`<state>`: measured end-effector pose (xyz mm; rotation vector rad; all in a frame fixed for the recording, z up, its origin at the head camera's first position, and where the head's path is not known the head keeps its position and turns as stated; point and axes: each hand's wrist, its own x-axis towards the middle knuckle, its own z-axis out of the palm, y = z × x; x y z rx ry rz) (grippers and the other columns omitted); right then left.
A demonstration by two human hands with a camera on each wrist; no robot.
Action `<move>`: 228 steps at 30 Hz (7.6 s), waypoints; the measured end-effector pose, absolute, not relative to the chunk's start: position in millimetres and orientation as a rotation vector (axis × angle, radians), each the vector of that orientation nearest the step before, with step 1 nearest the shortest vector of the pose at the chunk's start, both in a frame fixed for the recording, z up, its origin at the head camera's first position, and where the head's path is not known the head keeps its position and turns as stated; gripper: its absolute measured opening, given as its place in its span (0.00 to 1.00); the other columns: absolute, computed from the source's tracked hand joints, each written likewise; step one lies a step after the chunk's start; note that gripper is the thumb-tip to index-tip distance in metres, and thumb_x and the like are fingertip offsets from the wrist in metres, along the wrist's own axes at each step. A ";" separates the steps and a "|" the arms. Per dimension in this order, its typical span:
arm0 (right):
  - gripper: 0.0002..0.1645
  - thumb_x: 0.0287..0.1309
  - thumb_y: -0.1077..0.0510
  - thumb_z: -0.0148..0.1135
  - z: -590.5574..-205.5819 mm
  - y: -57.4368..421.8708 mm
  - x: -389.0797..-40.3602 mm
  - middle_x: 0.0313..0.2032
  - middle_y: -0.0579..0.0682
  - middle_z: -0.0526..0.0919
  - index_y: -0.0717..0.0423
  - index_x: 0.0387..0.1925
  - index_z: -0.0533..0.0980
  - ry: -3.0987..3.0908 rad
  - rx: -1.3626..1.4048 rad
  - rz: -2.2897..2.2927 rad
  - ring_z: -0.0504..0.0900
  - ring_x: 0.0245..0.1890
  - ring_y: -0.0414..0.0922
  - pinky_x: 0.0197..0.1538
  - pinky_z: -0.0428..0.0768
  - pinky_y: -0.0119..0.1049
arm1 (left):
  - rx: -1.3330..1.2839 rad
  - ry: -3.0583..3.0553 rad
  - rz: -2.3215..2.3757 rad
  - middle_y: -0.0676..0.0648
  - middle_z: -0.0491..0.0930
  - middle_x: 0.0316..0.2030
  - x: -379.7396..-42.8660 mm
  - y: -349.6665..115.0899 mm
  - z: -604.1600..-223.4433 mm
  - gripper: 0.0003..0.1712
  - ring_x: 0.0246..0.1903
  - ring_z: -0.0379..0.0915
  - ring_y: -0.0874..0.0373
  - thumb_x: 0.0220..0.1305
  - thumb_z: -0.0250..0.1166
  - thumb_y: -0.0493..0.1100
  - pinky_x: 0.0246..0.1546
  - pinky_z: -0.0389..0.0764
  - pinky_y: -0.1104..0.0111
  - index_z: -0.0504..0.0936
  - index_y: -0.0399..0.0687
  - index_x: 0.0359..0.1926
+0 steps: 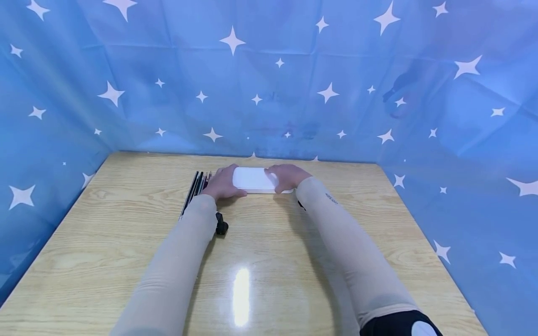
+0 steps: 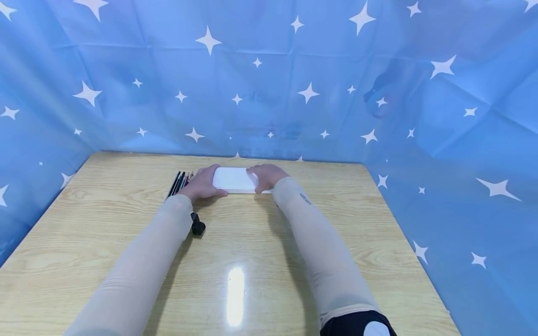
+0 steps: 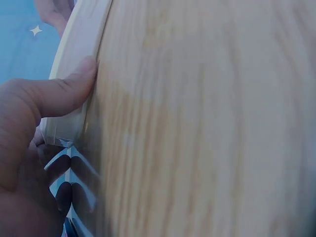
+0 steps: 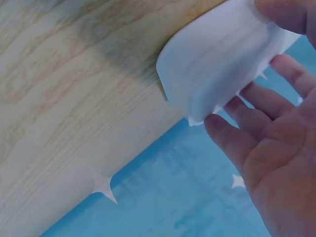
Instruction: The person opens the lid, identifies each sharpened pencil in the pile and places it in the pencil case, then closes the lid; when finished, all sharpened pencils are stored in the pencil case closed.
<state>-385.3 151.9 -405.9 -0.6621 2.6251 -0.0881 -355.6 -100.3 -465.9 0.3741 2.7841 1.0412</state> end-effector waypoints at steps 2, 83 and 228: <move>0.49 0.60 0.53 0.70 -404.6 151.6 -386.5 0.77 0.47 0.59 0.39 0.79 0.57 2.623 -0.634 -0.100 0.58 0.75 0.53 0.74 0.61 0.51 | 0.358 2.788 1.043 0.43 0.69 0.66 -355.7 -100.4 -466.4 0.55 0.64 0.62 0.43 0.51 0.80 0.56 0.65 0.65 0.44 0.61 0.51 0.75; 0.45 0.62 0.50 0.62 -418.0 105.9 -370.6 0.62 0.64 0.76 0.69 0.73 0.59 2.774 -0.725 0.399 0.74 0.64 0.58 0.74 0.63 0.48 | 0.211 2.810 1.100 0.45 0.72 0.64 -362.9 -94.4 -482.4 0.52 0.62 0.64 0.44 0.51 0.81 0.51 0.65 0.59 0.47 0.62 0.55 0.74; 0.61 0.61 0.40 0.70 -446.2 221.1 -370.3 0.81 0.54 0.40 0.45 0.82 0.43 2.449 -0.352 -0.926 0.38 0.80 0.57 0.76 0.46 0.61 | 0.110 2.744 0.990 0.35 0.62 0.72 -341.6 -90.3 -457.4 0.66 0.71 0.57 0.39 0.53 0.80 0.53 0.73 0.49 0.44 0.46 0.43 0.80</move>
